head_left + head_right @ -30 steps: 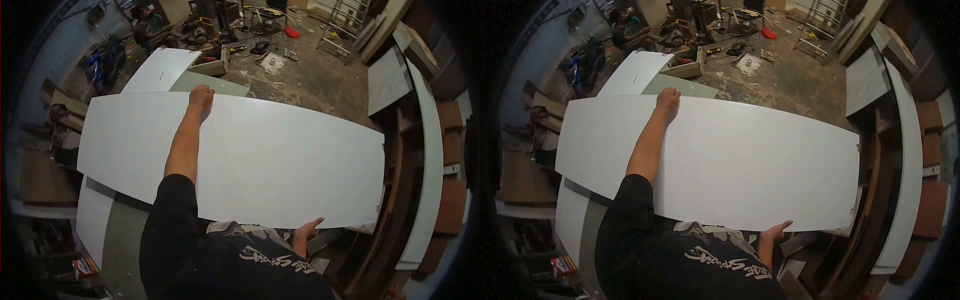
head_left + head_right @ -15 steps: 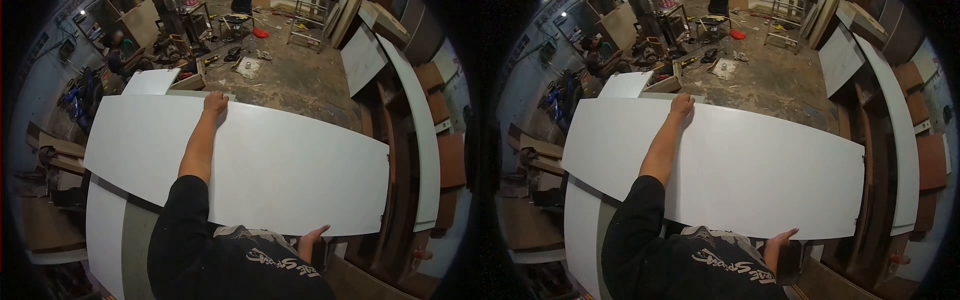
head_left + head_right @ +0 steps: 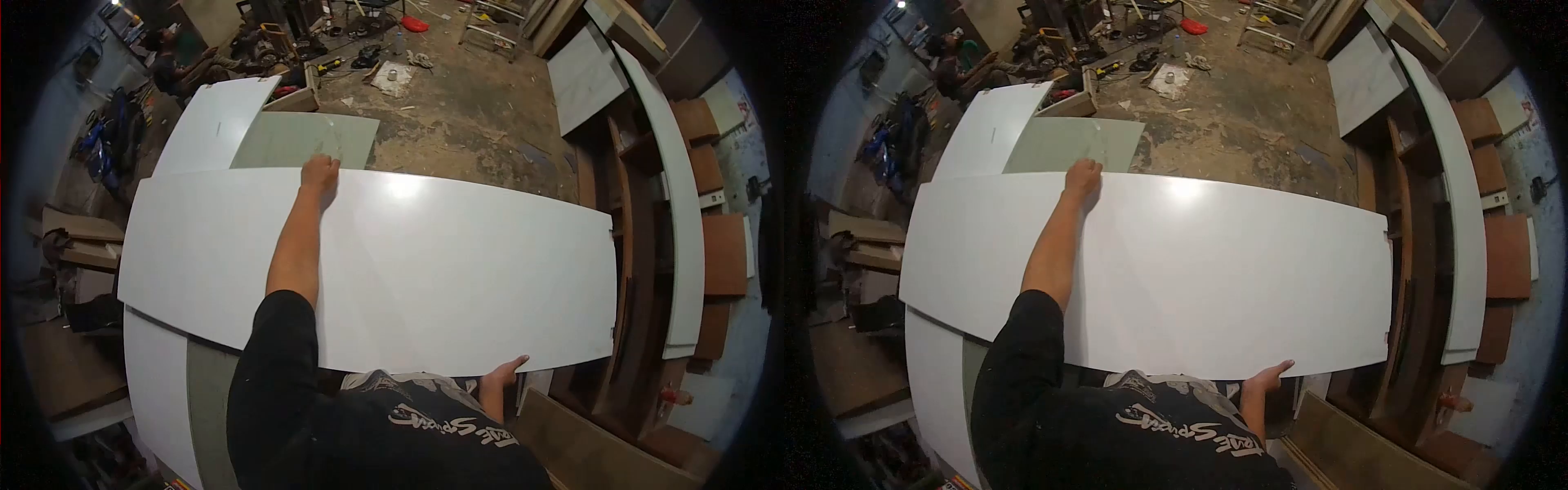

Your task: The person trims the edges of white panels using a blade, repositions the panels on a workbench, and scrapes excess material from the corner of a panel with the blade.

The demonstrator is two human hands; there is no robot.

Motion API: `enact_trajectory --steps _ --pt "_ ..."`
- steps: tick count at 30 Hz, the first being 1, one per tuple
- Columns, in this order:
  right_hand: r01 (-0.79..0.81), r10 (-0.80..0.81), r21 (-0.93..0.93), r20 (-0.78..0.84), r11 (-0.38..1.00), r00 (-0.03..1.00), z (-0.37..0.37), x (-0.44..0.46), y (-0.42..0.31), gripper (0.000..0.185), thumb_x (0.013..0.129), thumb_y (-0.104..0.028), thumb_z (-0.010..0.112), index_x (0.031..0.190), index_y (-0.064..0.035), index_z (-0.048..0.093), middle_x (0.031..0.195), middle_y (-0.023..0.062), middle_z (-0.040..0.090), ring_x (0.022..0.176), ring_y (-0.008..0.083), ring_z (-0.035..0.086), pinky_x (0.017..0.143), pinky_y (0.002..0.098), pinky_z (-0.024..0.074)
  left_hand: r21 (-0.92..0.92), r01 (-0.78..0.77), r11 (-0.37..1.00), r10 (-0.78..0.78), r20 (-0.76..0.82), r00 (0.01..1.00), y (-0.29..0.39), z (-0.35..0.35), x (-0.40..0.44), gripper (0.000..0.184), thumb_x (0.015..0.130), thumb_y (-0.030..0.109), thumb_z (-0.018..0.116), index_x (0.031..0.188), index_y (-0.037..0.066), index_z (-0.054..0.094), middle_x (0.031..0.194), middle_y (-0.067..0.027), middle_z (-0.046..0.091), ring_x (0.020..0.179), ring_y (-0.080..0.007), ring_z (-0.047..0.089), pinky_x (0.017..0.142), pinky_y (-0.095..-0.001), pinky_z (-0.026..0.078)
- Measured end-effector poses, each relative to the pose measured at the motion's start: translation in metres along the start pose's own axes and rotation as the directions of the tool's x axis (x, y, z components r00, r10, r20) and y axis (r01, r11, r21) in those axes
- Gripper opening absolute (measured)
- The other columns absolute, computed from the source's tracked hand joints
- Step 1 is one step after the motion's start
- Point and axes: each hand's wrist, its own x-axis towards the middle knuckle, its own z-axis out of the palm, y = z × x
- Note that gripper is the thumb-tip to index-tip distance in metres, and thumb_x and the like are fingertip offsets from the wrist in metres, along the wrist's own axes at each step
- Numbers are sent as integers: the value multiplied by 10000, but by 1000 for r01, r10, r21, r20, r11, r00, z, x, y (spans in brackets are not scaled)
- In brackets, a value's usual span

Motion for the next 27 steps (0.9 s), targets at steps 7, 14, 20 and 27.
enact_trajectory --steps 7,14,20,27 --pt "60 -61 -25 -36 998 997 -8 15 8 849 912 -646 550 1278 120 525 1286 171 604 1086 313 646 902 439 572 73 -194 978 197 -41 980 -22 11 -5 385 925 370 534 833 19 661 924 -200 648 880 -412 611 808 -525 482" --pt "3 -2 23 -80 1000 997 -13 39 21 902 875 -670 598 1295 118 469 1295 197 568 1109 300 619 915 427 536 35 -112 993 111 35 993 3 16 -32 397 974 306 531 1130 -50 613 1202 -260 601 1155 -427 532 998 -501 404" --pt "-133 134 -30 48 991 990 -5 18 15 1036 880 -727 518 1476 81 262 1470 211 407 1320 326 458 1074 435 411 95 -75 993 70 61 996 51 30 -149 624 979 339 534 1408 -94 401 1473 -286 394 1400 -399 339 1153 -543 237" --pt "-231 208 52 275 972 939 -56 18 43 914 937 -701 430 1517 -10 285 1566 102 332 1432 259 311 1184 368 222 -466 185 865 -217 -15 976 168 -14 -436 679 900 189 639 1442 -85 335 1482 -290 324 1360 -412 366 1145 -533 265"
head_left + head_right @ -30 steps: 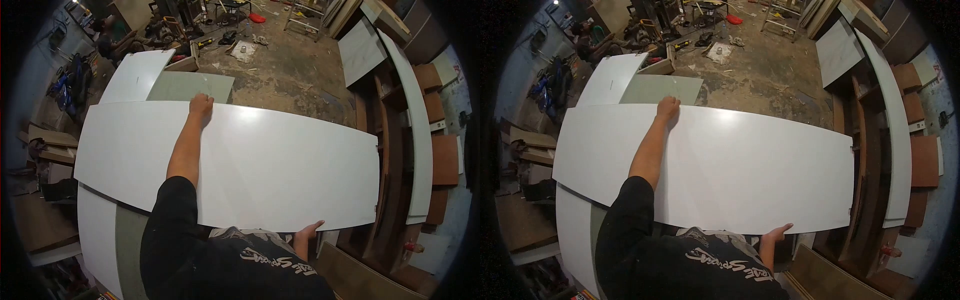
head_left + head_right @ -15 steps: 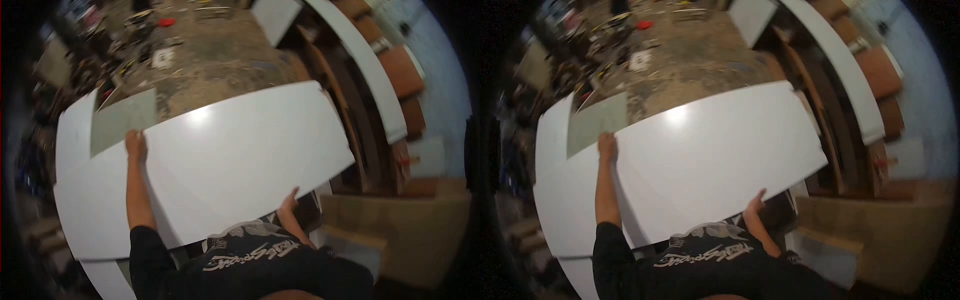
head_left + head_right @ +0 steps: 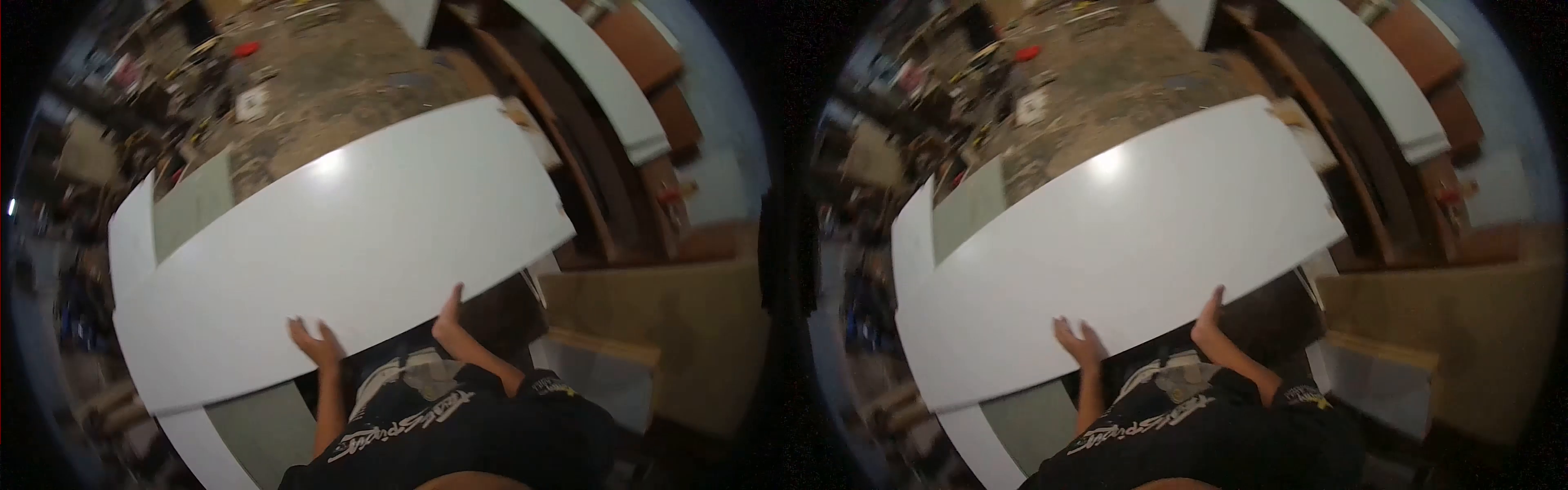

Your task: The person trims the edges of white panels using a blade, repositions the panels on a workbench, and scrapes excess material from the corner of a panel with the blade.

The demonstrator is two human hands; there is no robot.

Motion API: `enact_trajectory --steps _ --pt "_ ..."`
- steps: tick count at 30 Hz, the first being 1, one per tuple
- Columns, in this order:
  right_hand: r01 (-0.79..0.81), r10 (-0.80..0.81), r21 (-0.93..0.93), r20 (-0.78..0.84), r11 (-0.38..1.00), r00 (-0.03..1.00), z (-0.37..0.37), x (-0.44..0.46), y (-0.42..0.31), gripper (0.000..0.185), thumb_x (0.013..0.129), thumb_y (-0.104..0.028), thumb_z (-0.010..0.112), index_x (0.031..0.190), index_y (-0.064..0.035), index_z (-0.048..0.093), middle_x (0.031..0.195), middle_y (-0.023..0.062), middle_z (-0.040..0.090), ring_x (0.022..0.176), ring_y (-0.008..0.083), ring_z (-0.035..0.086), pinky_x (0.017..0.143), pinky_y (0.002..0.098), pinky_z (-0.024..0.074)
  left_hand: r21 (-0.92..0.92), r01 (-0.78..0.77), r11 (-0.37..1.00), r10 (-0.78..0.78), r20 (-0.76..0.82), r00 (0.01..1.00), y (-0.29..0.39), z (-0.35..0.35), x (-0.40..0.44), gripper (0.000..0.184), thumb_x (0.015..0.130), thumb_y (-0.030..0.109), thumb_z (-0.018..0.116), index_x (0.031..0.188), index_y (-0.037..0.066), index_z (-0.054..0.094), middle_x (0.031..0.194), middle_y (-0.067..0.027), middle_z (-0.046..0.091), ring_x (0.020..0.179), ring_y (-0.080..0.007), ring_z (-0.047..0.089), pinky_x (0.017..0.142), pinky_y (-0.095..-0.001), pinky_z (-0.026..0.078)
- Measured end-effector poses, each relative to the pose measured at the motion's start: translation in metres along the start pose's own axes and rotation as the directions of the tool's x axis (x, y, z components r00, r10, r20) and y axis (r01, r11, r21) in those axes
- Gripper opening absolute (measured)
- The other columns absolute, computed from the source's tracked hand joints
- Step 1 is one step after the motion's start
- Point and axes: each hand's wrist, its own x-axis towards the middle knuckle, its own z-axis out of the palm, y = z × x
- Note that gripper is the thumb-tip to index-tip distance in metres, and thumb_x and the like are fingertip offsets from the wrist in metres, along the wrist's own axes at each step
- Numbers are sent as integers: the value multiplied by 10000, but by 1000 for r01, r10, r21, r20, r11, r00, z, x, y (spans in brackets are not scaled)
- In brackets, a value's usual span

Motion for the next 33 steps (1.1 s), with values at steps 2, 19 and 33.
enact_trajectory --steps 2,19,33 --pt "-51 45 47 126 998 991 -4 6 14 859 956 -688 395 1520 -47 299 1558 87 353 1415 265 344 1178 399 247 0 185 983 -182 -161 970 35 -8 -64 745 851 163 702 1420 -73 282 1401 -242 348 1250 -362 433 1089 -490 349" --pt "-281 201 143 414 949 888 -128 -42 132 579 913 -414 331 1373 -102 493 1383 110 526 1285 325 481 1101 525 352 -563 797 -217 -524 756 391 -28 23 -213 606 904 296 737 1341 -15 455 1365 -150 527 1320 -273 430 1135 -549 265" --pt "817 -724 -538 646 -206 243 -315 -56 38 335 837 -110 628 1151 -2 578 1127 131 601 1045 287 566 918 447 474 -615 780 115 -849 347 398 -81 -13 -280 413 843 275 792 990 -42 574 987 -131 622 900 -220 604 792 -382 504"
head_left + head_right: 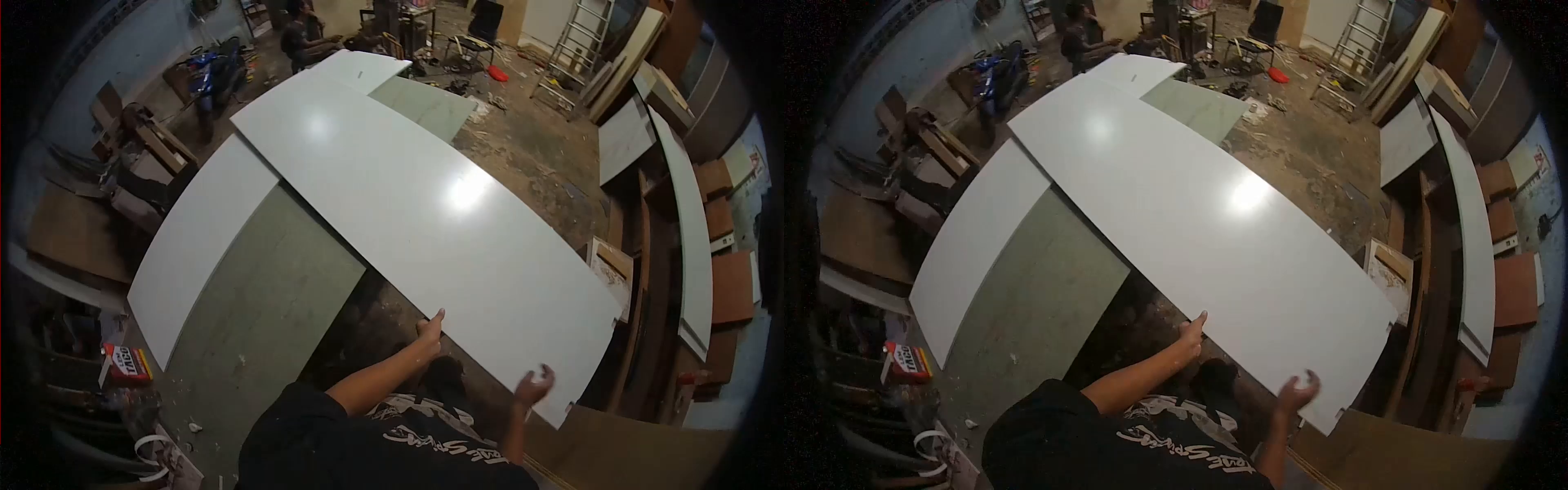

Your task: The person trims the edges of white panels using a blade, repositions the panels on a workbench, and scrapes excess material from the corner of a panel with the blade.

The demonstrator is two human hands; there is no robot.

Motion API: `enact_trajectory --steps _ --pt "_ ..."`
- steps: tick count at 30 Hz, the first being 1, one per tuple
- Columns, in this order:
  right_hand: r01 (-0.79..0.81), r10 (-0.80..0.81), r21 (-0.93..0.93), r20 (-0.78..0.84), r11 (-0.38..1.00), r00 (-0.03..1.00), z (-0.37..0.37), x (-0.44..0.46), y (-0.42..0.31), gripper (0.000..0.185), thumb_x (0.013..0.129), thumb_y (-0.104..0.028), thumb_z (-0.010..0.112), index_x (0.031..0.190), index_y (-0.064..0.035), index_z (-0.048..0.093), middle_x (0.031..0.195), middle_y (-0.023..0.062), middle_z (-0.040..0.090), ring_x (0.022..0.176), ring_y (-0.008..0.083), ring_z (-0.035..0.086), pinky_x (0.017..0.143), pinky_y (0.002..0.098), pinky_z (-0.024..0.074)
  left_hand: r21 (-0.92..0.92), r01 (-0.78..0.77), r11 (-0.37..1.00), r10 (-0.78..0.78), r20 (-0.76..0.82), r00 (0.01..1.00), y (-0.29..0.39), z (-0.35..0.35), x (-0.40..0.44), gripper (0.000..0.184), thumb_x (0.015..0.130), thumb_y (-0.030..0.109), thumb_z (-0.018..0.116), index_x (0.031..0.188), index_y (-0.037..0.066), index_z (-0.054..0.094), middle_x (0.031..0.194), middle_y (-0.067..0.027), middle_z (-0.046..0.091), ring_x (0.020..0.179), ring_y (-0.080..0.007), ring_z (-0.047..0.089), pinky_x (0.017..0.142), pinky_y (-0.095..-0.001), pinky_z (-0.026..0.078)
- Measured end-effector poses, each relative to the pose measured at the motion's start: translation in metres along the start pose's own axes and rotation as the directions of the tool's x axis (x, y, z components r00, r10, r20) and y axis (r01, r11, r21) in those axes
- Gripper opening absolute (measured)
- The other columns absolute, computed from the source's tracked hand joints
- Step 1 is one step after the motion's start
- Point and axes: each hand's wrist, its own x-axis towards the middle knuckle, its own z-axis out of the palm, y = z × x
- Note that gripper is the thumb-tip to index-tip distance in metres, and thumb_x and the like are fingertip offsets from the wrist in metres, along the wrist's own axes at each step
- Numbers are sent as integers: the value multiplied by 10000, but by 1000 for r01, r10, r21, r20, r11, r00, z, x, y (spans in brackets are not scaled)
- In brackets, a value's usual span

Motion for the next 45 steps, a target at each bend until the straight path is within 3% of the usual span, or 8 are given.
enact_trajectory --steps 1,3,8,11,17,21,30,45 --pt "114 -156 -317 -112 942 981 -9 15 17 395 847 -166 650 1199 -10 560 1211 144 582 1123 317 538 960 483 453 -90 -46 995 49 35 998 1 -10 -5 442 832 285 796 1011 -53 575 1009 -136 625 914 -224 603 803 -385 502" --pt "-278 257 -474 -110 835 960 -14 33 43 593 838 -318 694 1310 -25 487 1368 167 484 1263 376 434 1029 533 391 -263 -121 957 151 99 984 -1 -36 -16 503 812 305 803 1053 -75 576 1051 -144 632 943 -231 600 824 -392 496" --pt "-523 485 -510 -218 683 847 -17 49 73 1005 783 -691 653 1433 11 346 1495 223 301 1387 407 281 1103 573 245 -245 -151 958 164 33 986 -8 -72 -8 567 795 309 793 1150 -67 561 1128 -153 627 1038 -241 589 874 -403 494" --pt "-639 511 -493 -384 590 769 -28 48 103 1050 785 -714 637 1439 45 321 1471 241 336 1353 427 327 1096 574 262 -294 -163 942 153 -57 987 -17 -83 -3 565 804 294 787 1170 -64 548 1153 -154 615 1042 -247 593 889 -407 495" --pt "-517 531 -160 58 841 845 -67 38 182 1012 842 -720 565 1376 125 401 1319 337 524 1217 465 528 1043 519 411 -225 -377 898 369 -80 926 -16 -102 -4 552 828 295 782 1159 -70 534 1135 -165 613 1052 -241 579 905 -387 477" --pt "-484 507 -233 51 844 860 -75 25 170 982 867 -703 545 1340 150 431 1292 353 543 1207 462 545 1032 500 436 -73 -375 924 350 -231 908 -15 -102 -25 504 861 242 757 1185 -52 508 1134 -115 606 1064 -223 571 892 -386 484" --pt "-505 522 -154 99 849 847 -98 -29 133 901 883 -648 576 1266 159 464 1236 350 569 1152 470 573 999 504 456 -219 -258 941 318 311 896 -104 -168 -129 310 857 153 749 1087 43 571 985 -31 661 856 -83 621 672 -232 506" --pt "-515 546 -197 156 834 823 -93 -119 156 994 888 -683 521 1336 184 335 1286 407 498 1199 505 530 1041 519 423 -254 -253 933 336 370 866 -204 -243 -172 644 845 192 780 1382 47 456 1026 -41 643 908 -134 624 764 -279 513"
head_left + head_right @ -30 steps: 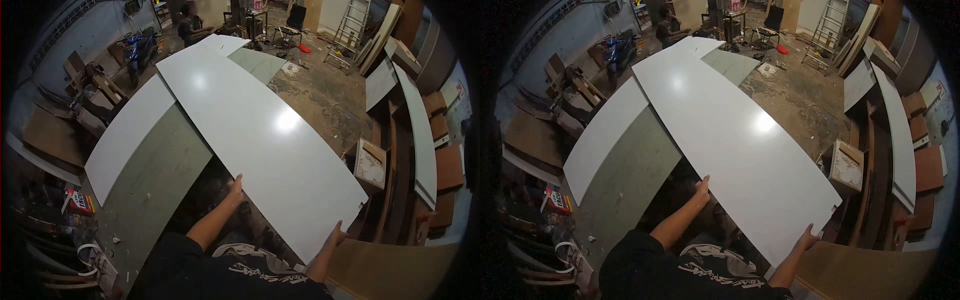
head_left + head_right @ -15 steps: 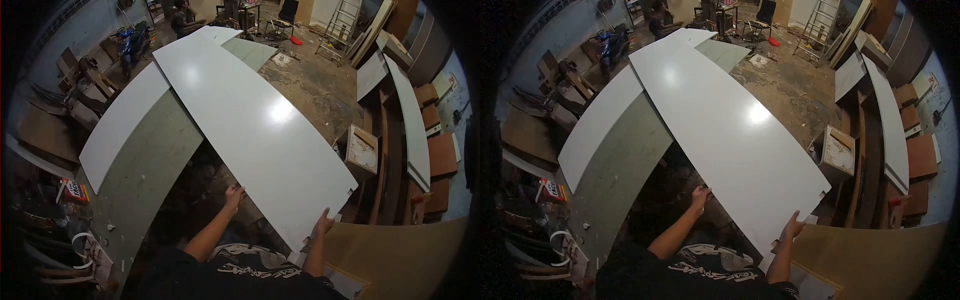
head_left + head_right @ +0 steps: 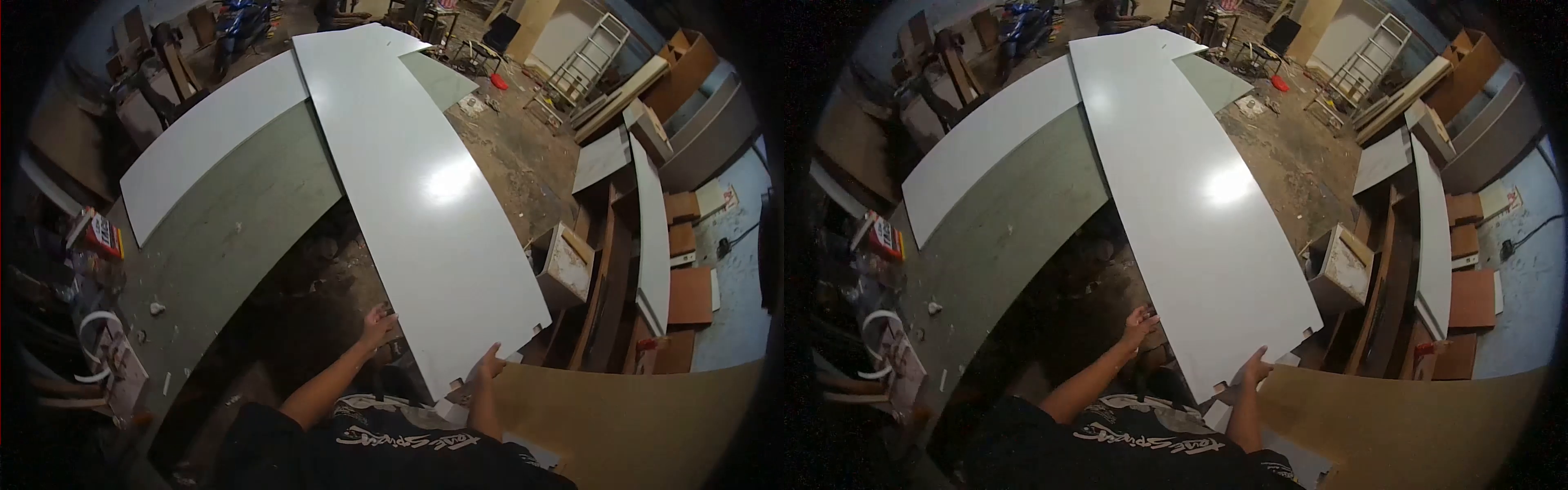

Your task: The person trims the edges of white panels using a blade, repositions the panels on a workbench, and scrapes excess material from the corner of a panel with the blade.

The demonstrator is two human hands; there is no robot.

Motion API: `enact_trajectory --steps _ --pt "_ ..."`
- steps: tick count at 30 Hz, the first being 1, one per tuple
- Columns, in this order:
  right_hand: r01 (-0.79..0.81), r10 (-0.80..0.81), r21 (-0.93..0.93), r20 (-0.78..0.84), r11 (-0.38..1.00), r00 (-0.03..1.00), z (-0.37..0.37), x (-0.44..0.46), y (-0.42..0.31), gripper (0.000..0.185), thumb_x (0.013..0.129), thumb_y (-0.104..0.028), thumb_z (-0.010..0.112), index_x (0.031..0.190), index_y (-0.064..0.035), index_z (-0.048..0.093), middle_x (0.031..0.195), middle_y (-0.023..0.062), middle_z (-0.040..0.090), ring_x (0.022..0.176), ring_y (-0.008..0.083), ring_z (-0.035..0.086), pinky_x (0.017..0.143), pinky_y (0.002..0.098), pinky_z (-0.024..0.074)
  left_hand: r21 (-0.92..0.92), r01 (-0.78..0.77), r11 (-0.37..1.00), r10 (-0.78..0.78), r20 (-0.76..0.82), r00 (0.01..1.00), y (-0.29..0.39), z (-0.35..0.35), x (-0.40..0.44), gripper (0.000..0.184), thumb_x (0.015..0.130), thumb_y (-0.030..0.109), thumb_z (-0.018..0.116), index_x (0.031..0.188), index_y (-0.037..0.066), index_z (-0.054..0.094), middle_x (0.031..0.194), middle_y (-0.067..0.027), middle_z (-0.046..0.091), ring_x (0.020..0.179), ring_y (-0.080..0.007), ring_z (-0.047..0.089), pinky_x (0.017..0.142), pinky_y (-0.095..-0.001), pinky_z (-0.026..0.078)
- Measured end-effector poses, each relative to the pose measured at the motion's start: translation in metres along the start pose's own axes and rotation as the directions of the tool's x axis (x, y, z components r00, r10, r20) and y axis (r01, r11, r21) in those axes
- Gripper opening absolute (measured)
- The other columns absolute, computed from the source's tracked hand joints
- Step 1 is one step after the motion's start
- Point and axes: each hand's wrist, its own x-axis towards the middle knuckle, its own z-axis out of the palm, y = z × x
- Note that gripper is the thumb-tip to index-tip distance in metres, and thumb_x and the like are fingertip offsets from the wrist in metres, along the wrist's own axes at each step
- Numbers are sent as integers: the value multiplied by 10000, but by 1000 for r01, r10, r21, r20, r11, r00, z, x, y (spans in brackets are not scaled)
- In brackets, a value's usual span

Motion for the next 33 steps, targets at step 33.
enact_trajectory --steps 33 --pt "-220 113 159 502 962 858 19 -264 67 794 998 -464 499 1450 89 152 1465 327 356 1338 399 434 1109 449 369 420 -175 890 400 -538 742 -55 -140 -127 482 915 315 692 1167 -59 521 1002 -104 612 916 -199 584 830 -352 484"
